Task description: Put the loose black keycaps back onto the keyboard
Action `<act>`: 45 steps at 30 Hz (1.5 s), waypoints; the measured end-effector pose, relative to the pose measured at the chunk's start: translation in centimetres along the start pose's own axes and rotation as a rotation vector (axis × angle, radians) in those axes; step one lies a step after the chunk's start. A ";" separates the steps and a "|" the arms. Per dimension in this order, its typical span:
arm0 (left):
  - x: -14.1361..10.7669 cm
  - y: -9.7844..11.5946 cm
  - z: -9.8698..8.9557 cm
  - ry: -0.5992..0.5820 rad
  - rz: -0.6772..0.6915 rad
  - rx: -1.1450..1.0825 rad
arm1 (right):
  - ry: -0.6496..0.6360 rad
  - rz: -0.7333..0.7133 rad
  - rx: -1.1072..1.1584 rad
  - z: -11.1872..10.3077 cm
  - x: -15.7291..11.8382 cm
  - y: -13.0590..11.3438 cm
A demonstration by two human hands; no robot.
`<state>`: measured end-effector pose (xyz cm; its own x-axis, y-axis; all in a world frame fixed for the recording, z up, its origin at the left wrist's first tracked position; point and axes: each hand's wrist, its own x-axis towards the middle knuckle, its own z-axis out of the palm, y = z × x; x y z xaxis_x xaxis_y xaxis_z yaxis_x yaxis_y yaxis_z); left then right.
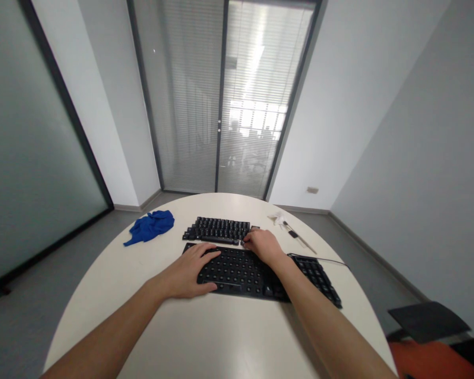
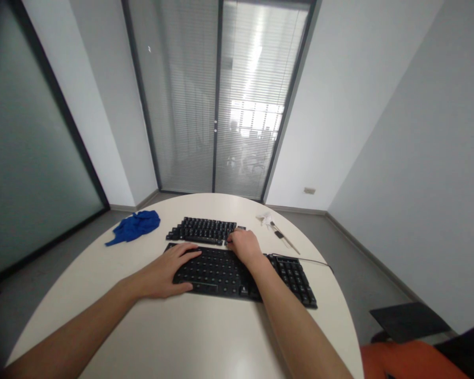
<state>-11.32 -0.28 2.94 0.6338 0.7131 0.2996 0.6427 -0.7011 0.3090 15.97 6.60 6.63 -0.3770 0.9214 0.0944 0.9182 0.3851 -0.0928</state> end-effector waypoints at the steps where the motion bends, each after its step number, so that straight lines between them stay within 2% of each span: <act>1: 0.0 0.0 0.0 -0.003 -0.001 0.002 | 0.007 0.005 0.006 -0.2 -0.2 0.1; 7: -0.1 0.1 -0.1 -0.011 0.007 0.010 | 0.044 0.021 0.140 -1.7 -3.0 1.6; 10: -0.1 0.1 0.0 -0.009 0.007 0.013 | 0.026 -0.071 0.376 -2.1 -5.1 2.1; 12: -0.1 0.1 0.0 -0.012 0.005 0.023 | -0.006 -0.126 0.478 -2.2 -6.4 2.3; 16: -0.1 0.1 0.0 -0.014 0.010 0.025 | -0.164 -0.169 0.507 -2.2 -8.1 1.9; 25: 0.1 0.4 -0.2 -0.028 -0.013 0.046 | -0.255 -0.239 0.494 -2.6 -8.5 1.4; 33: 0.0 0.2 0.0 -0.048 -0.020 0.056 | -0.277 -0.213 0.486 -2.8 -8.7 1.5; 38: 0.0 0.2 0.0 -0.046 -0.019 0.048 | -0.299 -0.247 0.518 -2.7 -8.6 1.3; 45: 0.0 0.2 -0.1 -0.046 -0.014 0.058 | -0.289 -0.226 0.454 -2.6 -8.7 0.7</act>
<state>-11.21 -0.43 3.05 0.6429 0.7230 0.2529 0.6748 -0.6908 0.2595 20.27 -1.31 8.31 -0.6336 0.7663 -0.1068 0.6910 0.4984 -0.5235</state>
